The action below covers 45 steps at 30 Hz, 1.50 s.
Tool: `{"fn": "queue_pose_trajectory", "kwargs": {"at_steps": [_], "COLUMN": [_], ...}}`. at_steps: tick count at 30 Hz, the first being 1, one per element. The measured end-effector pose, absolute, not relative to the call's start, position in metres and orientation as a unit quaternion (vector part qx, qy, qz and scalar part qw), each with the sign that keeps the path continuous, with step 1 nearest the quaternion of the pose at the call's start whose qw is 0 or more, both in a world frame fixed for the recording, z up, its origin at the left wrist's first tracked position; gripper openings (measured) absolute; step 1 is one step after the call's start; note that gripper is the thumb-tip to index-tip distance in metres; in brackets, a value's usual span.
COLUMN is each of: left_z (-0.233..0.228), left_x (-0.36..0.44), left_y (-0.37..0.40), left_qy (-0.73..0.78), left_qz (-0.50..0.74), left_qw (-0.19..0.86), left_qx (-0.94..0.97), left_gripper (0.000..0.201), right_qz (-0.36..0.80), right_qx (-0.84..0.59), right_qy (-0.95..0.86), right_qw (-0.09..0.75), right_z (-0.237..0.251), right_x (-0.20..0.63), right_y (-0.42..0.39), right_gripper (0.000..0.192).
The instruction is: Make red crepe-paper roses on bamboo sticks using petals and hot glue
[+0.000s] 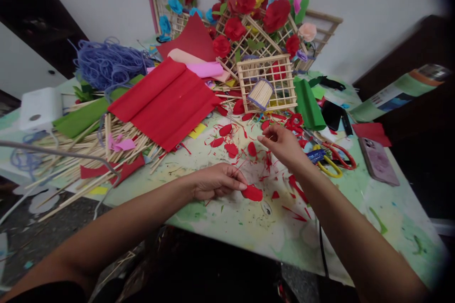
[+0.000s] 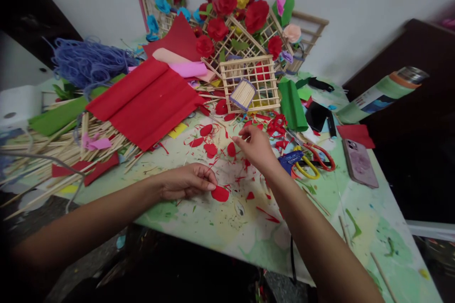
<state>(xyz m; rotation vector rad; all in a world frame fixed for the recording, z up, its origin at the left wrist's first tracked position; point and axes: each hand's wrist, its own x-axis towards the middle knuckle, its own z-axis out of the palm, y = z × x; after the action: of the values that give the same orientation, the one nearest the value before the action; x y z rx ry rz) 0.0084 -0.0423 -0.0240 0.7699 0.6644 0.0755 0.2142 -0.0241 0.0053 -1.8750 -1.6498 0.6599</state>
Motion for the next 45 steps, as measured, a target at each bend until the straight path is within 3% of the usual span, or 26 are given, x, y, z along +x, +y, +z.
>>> {"fn": "queue_pose_trajectory", "kwargs": {"at_steps": [5, 11, 14, 21, 23, 26, 29, 33, 37, 45], "left_z": [-0.024, -0.027, -0.027, -0.033, -0.036, -0.038, -0.04, -0.041, -0.042, -0.04], "left_x": [0.015, 0.023, 0.026, 0.025, 0.024, 0.025, 0.025, 0.024, 0.023, 0.022], "left_y": [-0.044, -0.054, -0.058, -0.062, -0.062, -0.062, -0.06, -0.058, -0.057, -0.058], "left_qy": [0.291, 0.249, 0.228, 0.207, 0.185, 0.159, 0.156, 0.175, 0.183, 0.18], "left_qz": [0.021, 0.002, -0.002, -0.084, -0.105, -0.129, -0.134, -0.13, -0.104, -0.1], "left_qw": [0.882, 0.879, 0.873, 0.837, 0.831, 0.822, 0.822, 0.835, 0.843, 0.823], "left_qx": [0.37, 0.408, 0.431, 0.499, 0.514, 0.531, 0.53, 0.504, 0.495, 0.529], "left_gripper": [0.024, 0.027, 0.024, 0.011, 0.009, 0.009, 0.01, 0.009, 0.007, 0.005], "right_qz": [0.472, 0.562, 0.56, 0.431, 0.425, 0.388, 0.261, 0.15, 0.111, 0.087], "right_qx": [-0.586, -0.57, -0.556, -0.57, -0.595, -0.666, -0.722, -0.751, -0.767, -0.772], "right_qy": [-0.583, -0.45, -0.443, -0.459, -0.477, -0.532, -0.604, -0.635, -0.631, -0.629], "right_qw": [0.306, 0.396, 0.425, 0.528, 0.488, 0.35, 0.215, 0.102, 0.037, -0.005], "right_z": [0.011, 0.001, 0.001, 0.028, 0.025, 0.005, -0.018, -0.027, -0.025, -0.025], "right_x": [0.2, 0.189, 0.183, 0.2, 0.209, 0.214, 0.208, 0.198, 0.193, 0.188], "right_y": [-0.072, -0.099, -0.104, -0.086, -0.073, -0.058, -0.052, -0.052, -0.051, -0.049], "right_gripper": [0.02, 0.015, 0.014, 0.011, 0.011, 0.013, 0.015, 0.017, 0.021, 0.022]}}
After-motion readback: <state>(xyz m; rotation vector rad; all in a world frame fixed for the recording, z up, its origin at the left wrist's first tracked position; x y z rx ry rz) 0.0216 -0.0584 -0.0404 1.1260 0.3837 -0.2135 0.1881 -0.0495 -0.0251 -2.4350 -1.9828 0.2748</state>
